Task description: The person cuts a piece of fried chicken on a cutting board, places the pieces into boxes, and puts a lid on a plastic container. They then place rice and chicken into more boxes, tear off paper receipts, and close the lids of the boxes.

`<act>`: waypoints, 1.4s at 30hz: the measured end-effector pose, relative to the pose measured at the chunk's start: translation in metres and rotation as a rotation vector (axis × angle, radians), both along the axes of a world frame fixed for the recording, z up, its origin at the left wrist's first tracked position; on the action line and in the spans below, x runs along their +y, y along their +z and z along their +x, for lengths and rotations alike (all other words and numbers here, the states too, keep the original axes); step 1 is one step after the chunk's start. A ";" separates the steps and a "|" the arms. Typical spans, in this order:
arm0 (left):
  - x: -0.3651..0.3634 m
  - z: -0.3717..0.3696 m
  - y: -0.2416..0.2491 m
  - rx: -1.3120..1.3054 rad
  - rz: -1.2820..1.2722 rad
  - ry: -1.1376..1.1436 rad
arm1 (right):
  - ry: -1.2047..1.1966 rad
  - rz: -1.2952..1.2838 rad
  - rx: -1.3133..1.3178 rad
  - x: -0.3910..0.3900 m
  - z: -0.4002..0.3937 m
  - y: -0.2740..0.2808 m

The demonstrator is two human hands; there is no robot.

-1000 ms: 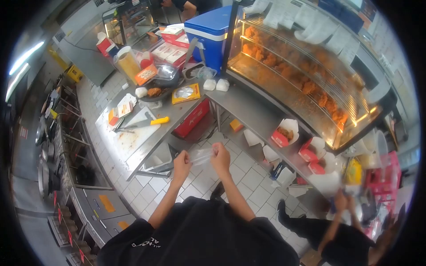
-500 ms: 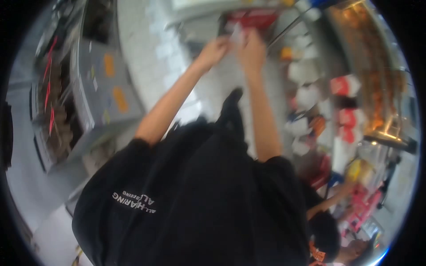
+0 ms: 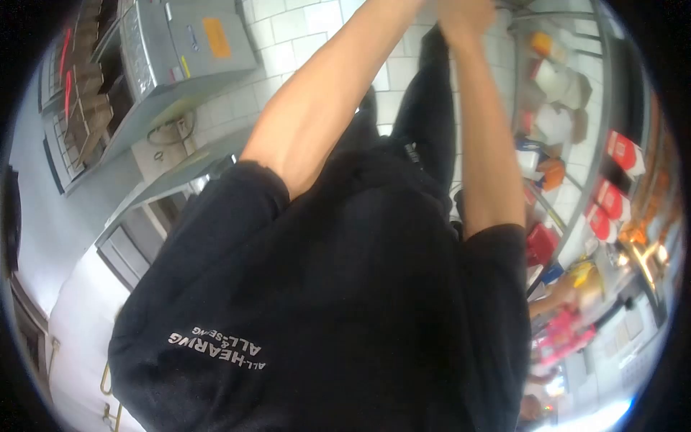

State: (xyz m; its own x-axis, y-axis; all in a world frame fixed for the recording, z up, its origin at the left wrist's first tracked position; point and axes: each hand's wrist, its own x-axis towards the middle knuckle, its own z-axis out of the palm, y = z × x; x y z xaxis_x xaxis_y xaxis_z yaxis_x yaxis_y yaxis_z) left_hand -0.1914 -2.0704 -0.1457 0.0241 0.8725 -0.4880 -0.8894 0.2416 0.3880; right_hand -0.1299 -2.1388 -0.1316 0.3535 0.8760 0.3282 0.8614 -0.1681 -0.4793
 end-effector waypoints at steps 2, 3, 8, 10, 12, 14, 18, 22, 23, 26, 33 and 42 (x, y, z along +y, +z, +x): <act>0.032 -0.001 -0.109 -0.064 0.188 -0.086 | 0.024 -0.164 -0.024 0.000 -0.020 -0.010; 0.017 -0.006 -0.120 -0.175 0.175 -0.099 | 0.041 -0.289 0.007 -0.003 -0.026 -0.010; -0.025 -0.051 -0.088 0.357 -0.012 -0.347 | 0.034 -0.223 0.152 -0.017 -0.022 -0.058; -0.022 -0.052 -0.099 0.139 -0.221 -0.408 | 0.075 -0.123 0.248 -0.025 -0.027 -0.066; -0.011 -0.042 -0.127 0.001 -0.292 -0.425 | 0.002 -0.148 0.329 -0.027 -0.027 -0.058; -0.016 -0.027 -0.112 0.244 -0.133 -0.542 | -0.074 -0.074 0.384 -0.024 -0.011 -0.060; 0.000 -0.003 -0.178 1.046 0.459 -0.963 | -0.190 -0.127 0.416 -0.019 0.024 -0.051; 0.021 0.025 -0.160 1.548 1.201 -1.241 | -0.209 -0.038 0.328 -0.025 0.059 -0.047; 0.027 0.036 -0.149 1.708 1.458 -1.266 | -0.184 -0.024 0.328 -0.024 0.067 -0.047; 0.026 0.075 -0.091 2.042 1.335 -1.482 | -0.148 0.002 0.299 -0.010 0.095 -0.049; 0.046 0.106 -0.118 1.984 1.751 -1.141 | -0.165 -0.058 0.399 0.001 0.127 -0.071; 0.105 0.125 -0.161 1.209 0.813 -1.563 | -0.399 -0.090 0.302 0.042 0.151 -0.069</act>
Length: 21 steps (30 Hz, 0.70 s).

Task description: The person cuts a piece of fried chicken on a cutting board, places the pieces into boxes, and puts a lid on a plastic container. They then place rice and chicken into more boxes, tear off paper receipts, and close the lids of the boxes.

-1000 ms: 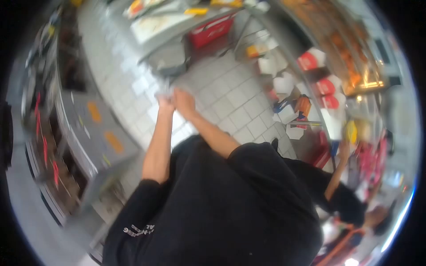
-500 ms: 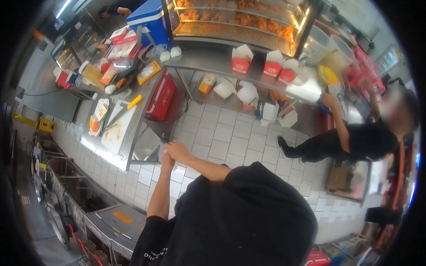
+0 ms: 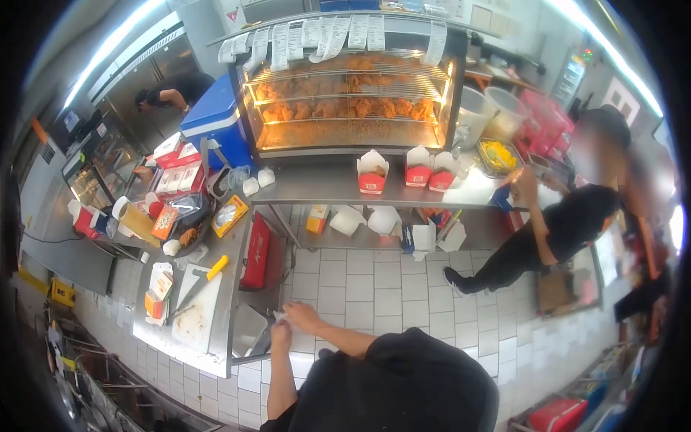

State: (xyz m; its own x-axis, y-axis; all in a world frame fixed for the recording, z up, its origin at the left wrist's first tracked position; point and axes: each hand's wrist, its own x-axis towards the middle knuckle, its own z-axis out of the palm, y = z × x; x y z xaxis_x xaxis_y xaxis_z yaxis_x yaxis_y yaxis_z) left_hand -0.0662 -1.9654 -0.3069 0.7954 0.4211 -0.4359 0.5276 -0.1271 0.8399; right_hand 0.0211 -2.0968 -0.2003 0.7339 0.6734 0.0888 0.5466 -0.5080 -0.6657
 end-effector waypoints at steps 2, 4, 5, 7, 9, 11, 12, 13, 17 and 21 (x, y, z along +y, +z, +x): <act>0.006 -0.007 0.021 -0.401 -0.983 0.633 | 0.021 -0.001 -0.046 0.000 -0.012 0.002; 0.025 -0.005 0.006 -0.495 -1.032 0.656 | 0.094 0.059 0.055 0.019 -0.019 0.008; 0.036 -0.006 -0.009 -0.583 -1.079 0.691 | 0.087 0.065 0.052 0.032 -0.025 0.012; 0.054 -0.012 -0.038 -0.485 -1.172 0.591 | 0.030 0.152 0.146 0.049 -0.042 0.015; 0.063 -0.008 -0.034 -0.394 -1.194 0.683 | 0.088 0.161 0.105 0.063 -0.050 0.000; 0.064 -0.004 -0.011 -0.456 -1.148 0.688 | 0.144 0.176 0.067 0.070 -0.057 -0.007; 0.057 0.001 0.013 -0.532 -1.105 0.696 | 0.153 0.160 0.087 0.066 -0.052 -0.001; 0.049 0.004 0.040 -0.607 -1.062 0.705 | 0.164 0.142 0.109 0.065 -0.050 0.003; 0.041 0.015 0.061 -0.832 -0.983 0.664 | 0.173 0.202 0.149 0.067 -0.046 0.006; 0.049 0.039 0.052 -0.926 -0.933 0.574 | 0.149 0.159 0.168 0.069 -0.034 0.007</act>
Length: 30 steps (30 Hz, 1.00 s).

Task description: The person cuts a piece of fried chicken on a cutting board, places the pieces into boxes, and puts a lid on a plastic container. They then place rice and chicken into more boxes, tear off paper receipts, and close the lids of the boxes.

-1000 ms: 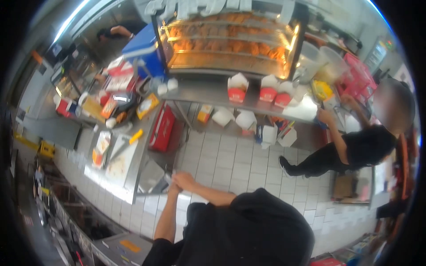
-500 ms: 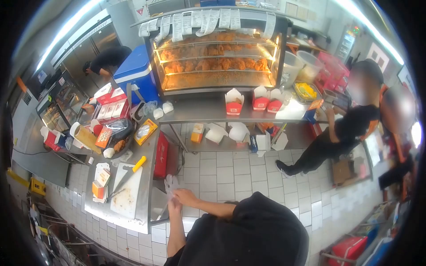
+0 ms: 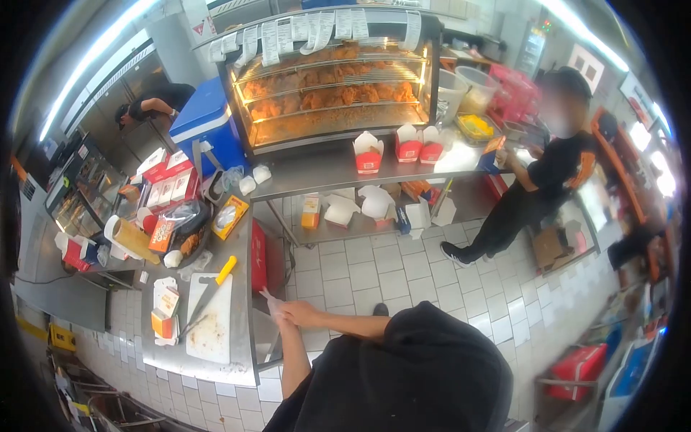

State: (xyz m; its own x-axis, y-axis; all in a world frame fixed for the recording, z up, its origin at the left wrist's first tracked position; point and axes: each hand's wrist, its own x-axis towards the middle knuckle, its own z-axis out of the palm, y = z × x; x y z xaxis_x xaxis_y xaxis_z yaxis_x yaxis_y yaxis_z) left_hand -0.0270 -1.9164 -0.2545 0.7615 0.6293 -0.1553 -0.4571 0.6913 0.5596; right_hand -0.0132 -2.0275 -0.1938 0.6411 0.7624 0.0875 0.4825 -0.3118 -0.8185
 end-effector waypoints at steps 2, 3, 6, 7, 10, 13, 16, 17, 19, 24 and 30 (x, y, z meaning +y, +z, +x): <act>0.002 0.009 -0.008 0.063 0.024 -0.022 | -0.014 0.006 -0.006 -0.006 0.002 -0.001; 0.003 0.014 -0.013 0.113 0.039 -0.054 | -0.002 0.059 -0.003 -0.008 0.003 -0.001; 0.010 0.016 -0.042 0.396 0.328 -0.234 | 0.029 0.133 0.010 -0.006 -0.003 0.005; 0.013 0.018 -0.054 0.506 0.461 -0.314 | 0.053 0.149 0.021 -0.007 -0.004 0.008; 0.011 0.041 -0.062 0.479 0.028 -0.277 | 0.056 0.088 0.062 -0.022 0.018 0.012; 0.010 0.069 -0.068 0.347 -0.209 -0.436 | 0.246 -0.118 0.170 -0.062 0.066 0.034; -0.047 0.107 0.019 0.701 0.077 -0.380 | -0.088 0.088 -0.111 -0.152 0.183 0.060; -0.059 0.124 0.033 0.686 0.113 -0.422 | -0.240 0.156 -0.168 -0.197 0.245 0.088; -0.082 0.159 0.041 0.678 0.147 -0.465 | -0.904 0.156 -0.167 -0.288 0.367 0.161; -0.149 0.287 0.050 0.523 0.601 -0.518 | -1.449 0.429 -0.608 -0.436 0.606 0.321; -0.187 0.401 0.020 0.413 0.670 -0.494 | -1.418 0.578 -0.569 -0.446 0.694 0.361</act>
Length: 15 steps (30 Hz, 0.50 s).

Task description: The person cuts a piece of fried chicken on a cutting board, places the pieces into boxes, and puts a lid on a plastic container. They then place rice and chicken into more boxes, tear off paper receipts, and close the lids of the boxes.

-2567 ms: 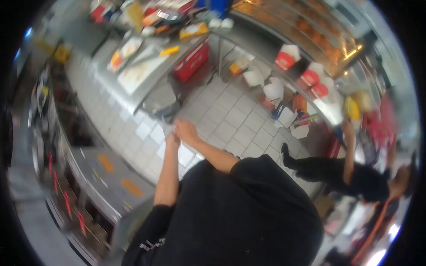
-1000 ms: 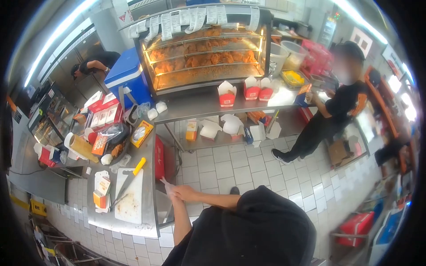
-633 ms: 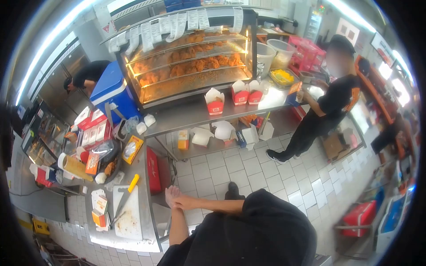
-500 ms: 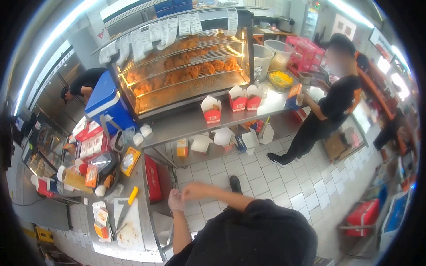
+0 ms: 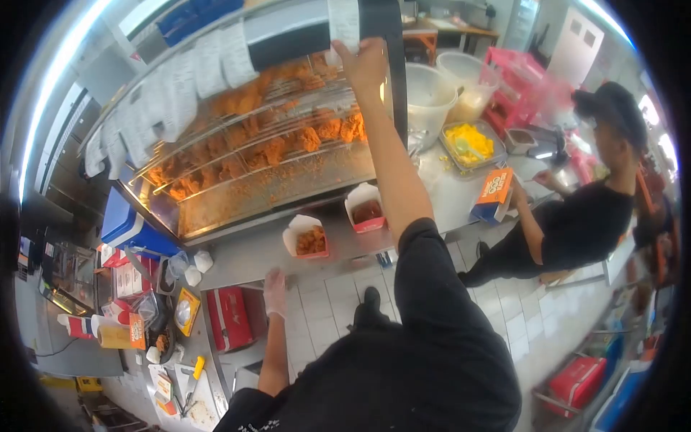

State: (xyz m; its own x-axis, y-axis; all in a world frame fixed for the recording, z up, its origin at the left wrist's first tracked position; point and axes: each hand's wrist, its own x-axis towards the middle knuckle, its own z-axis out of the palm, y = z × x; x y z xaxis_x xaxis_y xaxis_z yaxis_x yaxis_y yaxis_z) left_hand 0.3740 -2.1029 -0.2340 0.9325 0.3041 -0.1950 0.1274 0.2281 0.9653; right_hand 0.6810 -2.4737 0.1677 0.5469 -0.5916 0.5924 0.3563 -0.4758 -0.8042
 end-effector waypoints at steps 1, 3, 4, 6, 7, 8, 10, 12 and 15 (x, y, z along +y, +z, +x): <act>-0.009 0.008 0.029 0.086 0.265 -0.074 | 0.100 0.027 -0.094 -0.005 0.006 -0.009; -0.005 0.028 0.016 -0.003 0.577 -0.274 | 0.211 0.076 -0.178 -0.023 -0.019 -0.011; -0.006 0.035 0.003 -0.081 0.595 -0.347 | 0.311 0.116 -0.330 -0.033 -0.036 -0.020; -0.030 0.051 0.043 -0.151 0.628 -0.488 | -0.163 -0.144 -0.201 -0.060 -0.100 -0.051; -0.045 0.058 0.071 -0.150 0.650 -0.551 | -0.211 -0.138 -0.145 -0.084 -0.119 -0.080; -0.045 0.065 0.066 -0.139 0.647 -0.562 | -0.260 -0.132 -0.101 -0.109 -0.136 -0.119; -0.036 0.083 0.044 0.081 0.277 -0.629 | -0.307 -0.040 0.202 -0.156 -0.172 -0.197; -0.026 0.098 0.018 0.240 0.053 -0.650 | -0.288 0.303 0.361 -0.178 -0.203 -0.260; -0.025 0.102 0.010 0.098 0.441 -0.815 | -0.358 0.165 0.524 -0.223 -0.223 -0.376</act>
